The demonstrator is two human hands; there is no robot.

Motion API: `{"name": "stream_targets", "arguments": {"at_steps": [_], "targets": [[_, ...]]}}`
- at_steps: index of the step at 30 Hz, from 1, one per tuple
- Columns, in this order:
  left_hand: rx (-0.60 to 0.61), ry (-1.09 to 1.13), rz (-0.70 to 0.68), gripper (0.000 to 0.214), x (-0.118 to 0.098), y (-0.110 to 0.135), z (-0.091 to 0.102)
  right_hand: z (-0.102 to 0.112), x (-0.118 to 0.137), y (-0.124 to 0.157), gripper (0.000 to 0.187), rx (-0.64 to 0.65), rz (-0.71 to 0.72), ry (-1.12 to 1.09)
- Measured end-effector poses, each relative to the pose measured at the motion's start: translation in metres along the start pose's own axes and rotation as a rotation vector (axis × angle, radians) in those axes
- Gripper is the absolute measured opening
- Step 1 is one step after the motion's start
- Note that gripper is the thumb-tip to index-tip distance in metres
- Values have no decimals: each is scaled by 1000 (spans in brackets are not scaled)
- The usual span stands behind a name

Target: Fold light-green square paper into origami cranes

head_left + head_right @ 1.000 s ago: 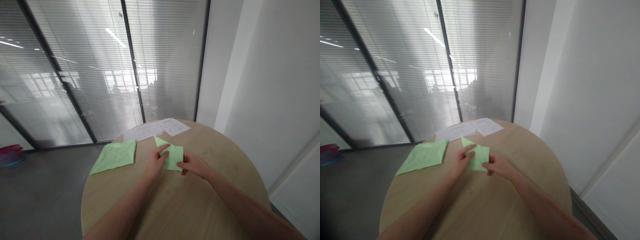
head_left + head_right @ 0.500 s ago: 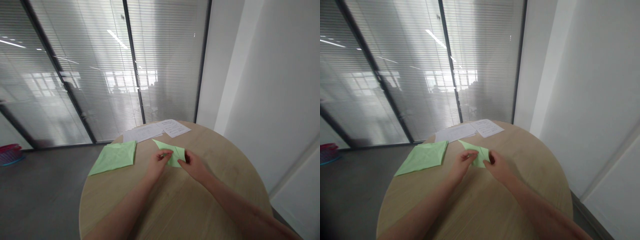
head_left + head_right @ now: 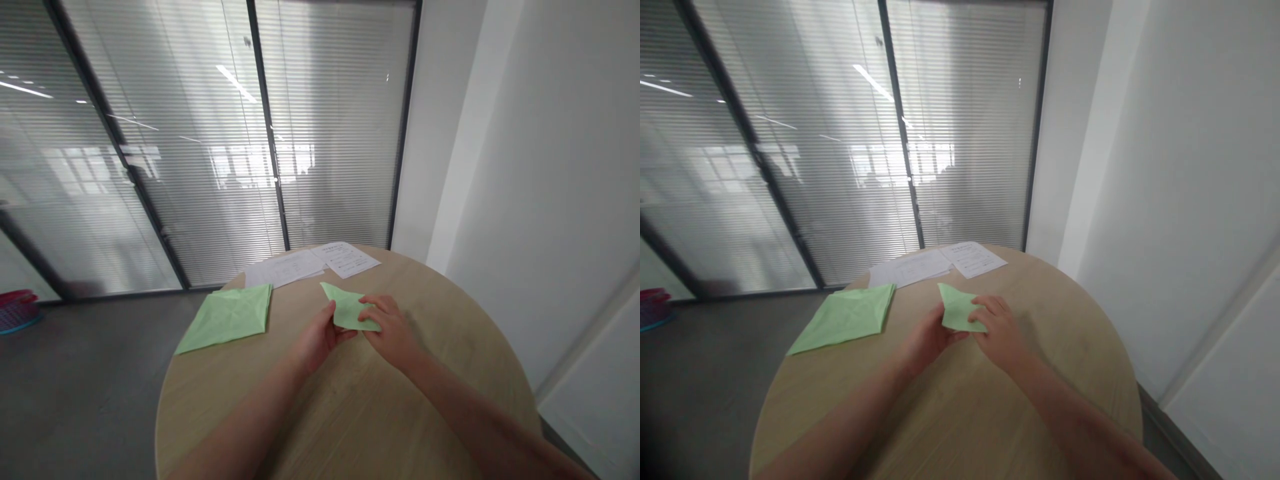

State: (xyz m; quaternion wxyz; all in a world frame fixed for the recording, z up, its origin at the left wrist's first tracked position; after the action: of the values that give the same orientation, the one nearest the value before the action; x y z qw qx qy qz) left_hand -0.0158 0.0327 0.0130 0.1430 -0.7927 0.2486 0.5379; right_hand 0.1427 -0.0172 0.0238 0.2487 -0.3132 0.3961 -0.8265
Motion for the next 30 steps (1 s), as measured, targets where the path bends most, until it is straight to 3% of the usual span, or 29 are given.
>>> {"name": "stream_targets", "arguments": {"at_steps": [6, 11, 14, 17, 20, 22, 25, 30], "targets": [[-158, 53, 40, 15, 0, -3, 12, -10, 1, 3, 30, 137, 25, 59], [-205, 13, 40, 13, -3, -5, 18, -14, 7, 5, 13, 208, -1, 31], [-256, 7, 4, 14, -4, -5, 20, -13, 11, 6, 37, 204, -18, -29], [-282, 3, -32, 14, -5, -5, 20, -12, 2, 7, 54, 73, -157, -141], [-299, 4, -49, 16, -2, -5, 19, -13, -20, 10, 54, -137, -419, -302], [-295, 4, -57, 19, 1, -5, 17, -18, -36, 12, 47, -207, -583, -465], [-254, 4, -67, 21, 7, -6, 12, -26, -49, 15, 34, -175, -709, -659], [-230, -16, -51, 26, 13, -3, 6, -30, -53, 18, 30, -66, -771, -647]]}}
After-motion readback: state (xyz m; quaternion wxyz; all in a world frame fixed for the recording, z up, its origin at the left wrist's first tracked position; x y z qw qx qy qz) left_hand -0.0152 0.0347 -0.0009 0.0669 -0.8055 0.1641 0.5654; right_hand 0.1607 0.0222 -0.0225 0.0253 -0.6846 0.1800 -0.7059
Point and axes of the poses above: each hand's wrist, its own y-axis away from the middle knuckle, its own z-axis out of the back of the hand, x = y × z, the point moved 4 cm from there along -y, towards the middle knuckle, and after that the axes turned 7 degrees about -y, right-handed, at the moved point
